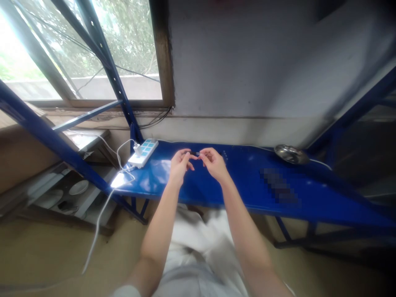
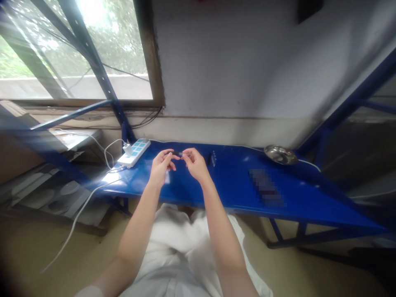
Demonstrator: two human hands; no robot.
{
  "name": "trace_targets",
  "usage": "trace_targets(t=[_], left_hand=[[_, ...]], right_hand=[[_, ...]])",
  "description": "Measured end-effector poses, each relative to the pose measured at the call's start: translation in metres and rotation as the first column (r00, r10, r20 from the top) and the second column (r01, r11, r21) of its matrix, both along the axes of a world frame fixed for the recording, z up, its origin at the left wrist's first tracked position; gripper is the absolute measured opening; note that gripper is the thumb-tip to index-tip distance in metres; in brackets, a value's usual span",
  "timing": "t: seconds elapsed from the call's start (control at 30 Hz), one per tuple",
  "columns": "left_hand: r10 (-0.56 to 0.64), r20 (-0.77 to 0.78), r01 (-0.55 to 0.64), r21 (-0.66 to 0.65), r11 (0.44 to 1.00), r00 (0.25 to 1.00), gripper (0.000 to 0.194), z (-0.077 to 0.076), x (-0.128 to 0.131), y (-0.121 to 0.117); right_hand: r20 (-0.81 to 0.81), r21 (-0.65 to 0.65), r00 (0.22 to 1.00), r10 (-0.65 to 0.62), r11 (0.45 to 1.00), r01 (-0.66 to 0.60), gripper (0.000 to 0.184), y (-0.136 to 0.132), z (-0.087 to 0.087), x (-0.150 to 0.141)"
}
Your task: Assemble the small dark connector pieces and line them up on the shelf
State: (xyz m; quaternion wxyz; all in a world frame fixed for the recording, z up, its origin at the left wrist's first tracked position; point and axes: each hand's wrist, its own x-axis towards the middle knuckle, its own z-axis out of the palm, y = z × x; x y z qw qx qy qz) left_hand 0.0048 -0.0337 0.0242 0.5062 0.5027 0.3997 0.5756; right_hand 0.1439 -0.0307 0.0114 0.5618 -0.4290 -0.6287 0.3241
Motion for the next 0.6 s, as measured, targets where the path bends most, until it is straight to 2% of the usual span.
trace_targets(t=[0.17,0.37,0.6], left_hand=[[-0.018,0.014,0.018,0.000,1.000,1.000,0.033,-0.002,0.000,0.003],[-0.036,0.001,0.036,-0.037,0.999,0.999,0.040,-0.003,0.001,0.003],[0.019,-0.008,-0.019,-0.065,0.998,1.000,0.036,-0.004,0.002,0.005]], right_hand=[[0.093,0.015,0.994,-0.055,0.998,0.054,0.027,0.001,0.003,0.004],[0.217,0.091,0.970,-0.109,0.992,0.091,0.021,0.003,0.003,0.006],[0.373,0.152,0.913,-0.169,0.981,0.119,0.017,0.006,-0.004,0.012]])
